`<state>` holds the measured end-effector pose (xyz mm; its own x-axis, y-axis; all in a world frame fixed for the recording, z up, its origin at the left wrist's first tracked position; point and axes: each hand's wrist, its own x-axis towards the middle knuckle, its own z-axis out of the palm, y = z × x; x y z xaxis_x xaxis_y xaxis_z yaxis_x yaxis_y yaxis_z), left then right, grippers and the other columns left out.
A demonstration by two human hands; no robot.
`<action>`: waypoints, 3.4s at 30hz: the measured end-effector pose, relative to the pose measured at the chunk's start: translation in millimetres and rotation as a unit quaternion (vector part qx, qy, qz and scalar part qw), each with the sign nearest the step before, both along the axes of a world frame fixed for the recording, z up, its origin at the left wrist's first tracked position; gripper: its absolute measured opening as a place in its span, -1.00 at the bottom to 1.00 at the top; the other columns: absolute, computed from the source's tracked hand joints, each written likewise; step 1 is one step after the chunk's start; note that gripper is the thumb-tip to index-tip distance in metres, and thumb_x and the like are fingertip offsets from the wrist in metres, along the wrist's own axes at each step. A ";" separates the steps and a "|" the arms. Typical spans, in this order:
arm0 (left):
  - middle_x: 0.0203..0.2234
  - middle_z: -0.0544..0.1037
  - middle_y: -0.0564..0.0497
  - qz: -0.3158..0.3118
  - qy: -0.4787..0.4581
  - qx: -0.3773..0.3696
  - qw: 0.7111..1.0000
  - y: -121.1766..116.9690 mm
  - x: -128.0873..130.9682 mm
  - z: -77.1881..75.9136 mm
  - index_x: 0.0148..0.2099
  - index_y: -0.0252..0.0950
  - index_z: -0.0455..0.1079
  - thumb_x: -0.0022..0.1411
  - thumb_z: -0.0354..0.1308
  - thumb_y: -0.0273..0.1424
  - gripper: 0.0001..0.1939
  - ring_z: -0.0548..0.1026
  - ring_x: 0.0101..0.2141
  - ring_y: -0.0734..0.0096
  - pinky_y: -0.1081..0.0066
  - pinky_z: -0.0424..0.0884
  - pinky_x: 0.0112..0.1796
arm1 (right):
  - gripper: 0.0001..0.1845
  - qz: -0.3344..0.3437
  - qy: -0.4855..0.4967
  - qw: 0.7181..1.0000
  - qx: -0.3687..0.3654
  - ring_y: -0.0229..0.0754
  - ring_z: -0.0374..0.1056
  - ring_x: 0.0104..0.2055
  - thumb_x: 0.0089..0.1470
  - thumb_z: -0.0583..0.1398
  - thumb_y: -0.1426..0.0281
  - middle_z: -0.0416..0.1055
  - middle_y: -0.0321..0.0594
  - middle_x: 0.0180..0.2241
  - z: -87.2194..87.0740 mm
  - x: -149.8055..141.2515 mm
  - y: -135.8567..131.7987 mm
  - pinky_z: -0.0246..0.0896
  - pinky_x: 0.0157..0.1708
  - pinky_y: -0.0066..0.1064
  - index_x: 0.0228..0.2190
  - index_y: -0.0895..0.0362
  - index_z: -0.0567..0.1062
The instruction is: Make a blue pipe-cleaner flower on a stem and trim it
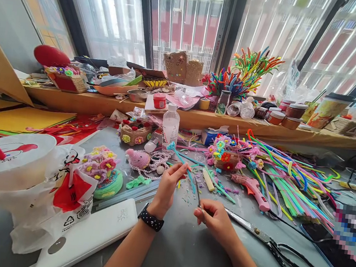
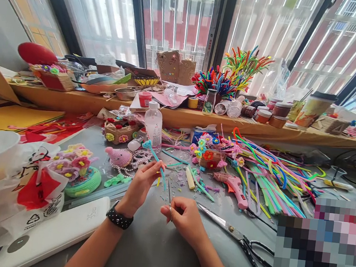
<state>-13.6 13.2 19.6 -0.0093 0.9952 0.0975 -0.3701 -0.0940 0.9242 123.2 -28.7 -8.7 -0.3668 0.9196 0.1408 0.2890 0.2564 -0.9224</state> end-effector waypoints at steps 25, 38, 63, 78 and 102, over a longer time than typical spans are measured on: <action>-0.48 0.44 0.08 -0.035 -0.023 -0.039 0.998 1.1 0.9 -3.1 -0.46 -0.28 0.44 -0.02 0.15 -0.36 -0.90 0.28 -0.41 0.58 0.61 0.16 -0.40 | -0.54 -0.036 -0.035 0.997 0.061 -0.38 -0.01 -0.68 -0.06 0.08 0.18 0.14 -0.37 -0.78 -0.6 -1.5 -0.9 -0.12 -0.64 -0.52 -0.81 0.16 0.16; -0.67 0.39 0.13 0.002 0.004 0.042 0.999 -1.7 2.2 2.0 -0.35 -0.29 0.43 0.05 0.08 -0.37 -0.85 0.31 -0.58 0.63 0.61 0.23 -0.48 | -0.47 -0.073 0.033 0.997 -0.019 -0.37 -0.10 -0.66 -0.07 -0.02 0.02 -0.01 -0.39 -0.74 -4.6 3.2 3.9 -0.20 -0.65 -0.51 -0.75 0.18 0.27; -0.55 0.53 0.06 -0.039 0.061 0.048 0.996 -2.9 6.4 4.4 -0.29 -0.26 0.10 -0.04 0.17 -0.43 -0.71 0.49 -0.48 0.41 0.48 0.31 -0.46 | -0.41 -0.047 0.034 0.998 0.021 -0.36 -0.10 -0.64 -0.09 -0.08 -0.06 -0.02 -0.38 -0.70 4.6 1.4 14.0 -0.21 -0.65 -0.50 -0.65 0.20 0.33; -0.62 0.50 0.05 -0.190 0.107 -0.007 0.976 -3.5 6.0 1.7 -0.38 -0.30 0.14 -0.08 0.19 -0.39 -0.74 0.46 -0.58 0.44 0.53 0.23 -0.56 | -0.77 -0.108 0.294 0.947 -0.074 -0.41 0.01 -0.63 -0.19 0.21 0.26 0.15 -0.41 -0.63 13.7 2.8 38.3 -0.06 -0.63 -0.55 -0.54 0.18 0.36; -0.73 0.32 0.14 -0.152 0.089 0.026 0.984 -9.1 1.4 12.1 -0.56 -0.31 0.24 0.02 0.06 -0.37 -0.83 0.28 -0.68 0.58 0.54 0.19 -0.61 | -0.35 0.084 0.082 0.993 0.033 -0.35 -0.07 -0.59 -0.22 -0.12 -0.19 0.02 -0.37 -0.63 18.1 -4.7 20.6 -0.16 -0.63 -0.51 -0.58 0.17 0.27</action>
